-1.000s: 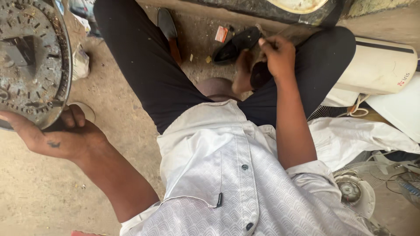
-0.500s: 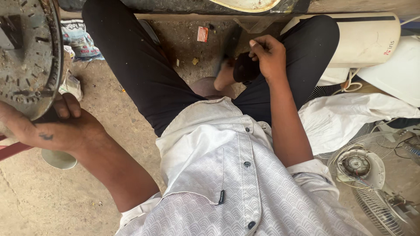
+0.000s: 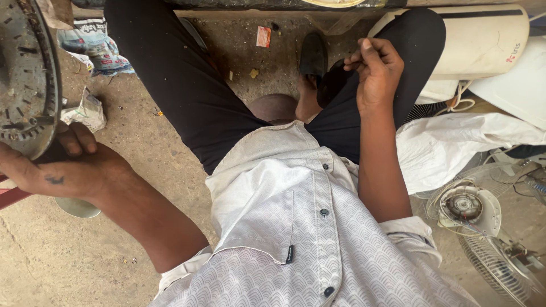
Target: The person sits on the floor and works on a disassembled ceiling fan. They clean the interior of the fan housing, handle the motor and wiring, and then install a new black plastic base cover, securing it with screws and connecting the power cord.
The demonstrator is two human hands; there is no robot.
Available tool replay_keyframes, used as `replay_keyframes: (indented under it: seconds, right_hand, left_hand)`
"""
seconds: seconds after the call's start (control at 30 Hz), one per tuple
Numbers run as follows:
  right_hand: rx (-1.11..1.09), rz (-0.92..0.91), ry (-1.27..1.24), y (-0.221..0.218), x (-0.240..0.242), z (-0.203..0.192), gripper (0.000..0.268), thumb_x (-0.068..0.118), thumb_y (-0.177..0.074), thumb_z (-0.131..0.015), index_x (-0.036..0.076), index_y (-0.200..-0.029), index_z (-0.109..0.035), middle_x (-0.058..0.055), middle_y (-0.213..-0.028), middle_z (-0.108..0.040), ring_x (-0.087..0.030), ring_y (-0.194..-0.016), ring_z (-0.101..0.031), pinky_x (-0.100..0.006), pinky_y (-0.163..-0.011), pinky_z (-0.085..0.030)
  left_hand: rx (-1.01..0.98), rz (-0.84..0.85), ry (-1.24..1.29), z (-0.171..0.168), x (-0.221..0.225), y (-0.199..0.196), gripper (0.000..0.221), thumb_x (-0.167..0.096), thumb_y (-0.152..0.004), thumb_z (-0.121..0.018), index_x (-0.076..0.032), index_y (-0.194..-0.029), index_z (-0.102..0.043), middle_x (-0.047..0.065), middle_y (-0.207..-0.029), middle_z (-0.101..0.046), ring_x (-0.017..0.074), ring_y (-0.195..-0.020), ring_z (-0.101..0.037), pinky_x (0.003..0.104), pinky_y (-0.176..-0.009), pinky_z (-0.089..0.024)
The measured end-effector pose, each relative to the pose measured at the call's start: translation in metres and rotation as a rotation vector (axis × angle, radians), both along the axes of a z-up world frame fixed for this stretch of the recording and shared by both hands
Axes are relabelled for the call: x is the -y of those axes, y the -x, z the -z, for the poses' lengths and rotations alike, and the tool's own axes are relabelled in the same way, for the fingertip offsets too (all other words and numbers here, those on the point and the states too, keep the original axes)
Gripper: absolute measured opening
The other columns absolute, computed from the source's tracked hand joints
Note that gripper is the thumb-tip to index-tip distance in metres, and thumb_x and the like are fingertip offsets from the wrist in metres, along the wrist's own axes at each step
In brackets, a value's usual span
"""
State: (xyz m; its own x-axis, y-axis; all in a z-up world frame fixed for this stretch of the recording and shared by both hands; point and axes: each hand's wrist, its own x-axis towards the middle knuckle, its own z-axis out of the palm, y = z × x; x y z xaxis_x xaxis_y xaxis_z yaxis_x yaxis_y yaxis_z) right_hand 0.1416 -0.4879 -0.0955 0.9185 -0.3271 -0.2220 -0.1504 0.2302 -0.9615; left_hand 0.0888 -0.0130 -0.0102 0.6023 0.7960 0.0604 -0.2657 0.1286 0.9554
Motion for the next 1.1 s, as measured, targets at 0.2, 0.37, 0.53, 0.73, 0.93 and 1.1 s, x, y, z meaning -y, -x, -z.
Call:
replay_keyframes:
  seconds: [0.2, 0.37, 0.53, 0.73, 0.93, 1.1]
  right_hand:
    - [0.035, -0.003, -0.061, 0.008, -0.007, -0.003, 0.012, 0.01, -0.106, -0.068, -0.002, -0.104, -0.07, -0.01, -0.083, -0.068, -0.022, -0.077, -0.07, -0.035, -0.072, -0.058]
    - [0.133, 0.046, 0.009, 0.021, 0.004, -0.022, 0.01, 0.008, -0.107, -0.07, -0.001, -0.108, -0.069, -0.011, -0.086, -0.068, -0.023, -0.078, -0.068, -0.036, -0.072, -0.058]
    - [0.218, 0.179, 0.17, 0.038, 0.039, -0.049, 0.01, 0.007, -0.108, -0.072, -0.002, -0.108, -0.067, -0.015, -0.086, -0.068, -0.025, -0.073, -0.069, -0.038, -0.067, -0.059]
    - [0.257, 0.23, 0.161, 0.052, 0.07, -0.056, 0.011, 0.004, -0.113, -0.071, -0.005, -0.113, -0.066, -0.017, -0.083, -0.065, -0.024, -0.073, -0.065, -0.039, -0.069, -0.055]
    - [0.279, 0.207, 0.114, 0.043, 0.053, -0.056, 0.008, 0.003, -0.109, -0.07, -0.003, -0.11, -0.065, -0.015, -0.087, -0.064, -0.025, -0.072, -0.066, -0.04, -0.067, -0.058]
    - [0.206, 0.052, -0.074, 0.029, 0.019, -0.05, 0.009, 0.004, -0.11, -0.066, -0.004, -0.112, -0.066, -0.015, -0.085, -0.065, -0.025, -0.075, -0.066, -0.039, -0.07, -0.057]
  left_hand:
    - [0.012, 0.016, -0.027, 0.003, -0.004, -0.002, 0.058, -0.048, -0.106, -0.053, 0.002, -0.133, -0.059, 0.008, -0.072, -0.05, 0.0147, -0.048, -0.039, 0.028, -0.037, -0.036]
    - [-0.016, -0.029, 0.011, 0.004, -0.011, -0.003, 0.056, -0.045, -0.108, -0.051, 0.006, -0.131, -0.055, 0.012, -0.081, -0.056, 0.016, -0.051, -0.04, 0.029, -0.04, -0.036]
    - [-0.001, -0.048, -0.007, 0.005, -0.015, 0.001, 0.061, -0.047, -0.106, -0.052, 0.008, -0.131, -0.056, 0.012, -0.076, -0.05, 0.0184, -0.05, -0.044, 0.032, -0.04, -0.039]
    - [-0.029, -0.09, -0.023, 0.009, -0.012, -0.008, 0.058, -0.047, -0.103, -0.051, 0.006, -0.125, -0.06, 0.007, -0.071, -0.046, 0.0161, -0.048, -0.042, 0.031, -0.037, -0.037]
    - [0.013, -0.024, 0.004, 0.006, -0.011, -0.013, 0.055, -0.046, -0.109, -0.051, 0.007, -0.122, -0.057, 0.01, -0.071, -0.047, 0.0162, -0.047, -0.038, 0.031, -0.04, -0.035]
    - [-0.026, -0.039, -0.08, -0.005, -0.002, -0.006, 0.059, -0.049, -0.108, -0.053, 0.007, -0.125, -0.061, 0.007, -0.071, -0.048, 0.0156, -0.048, -0.039, 0.031, -0.036, -0.039]
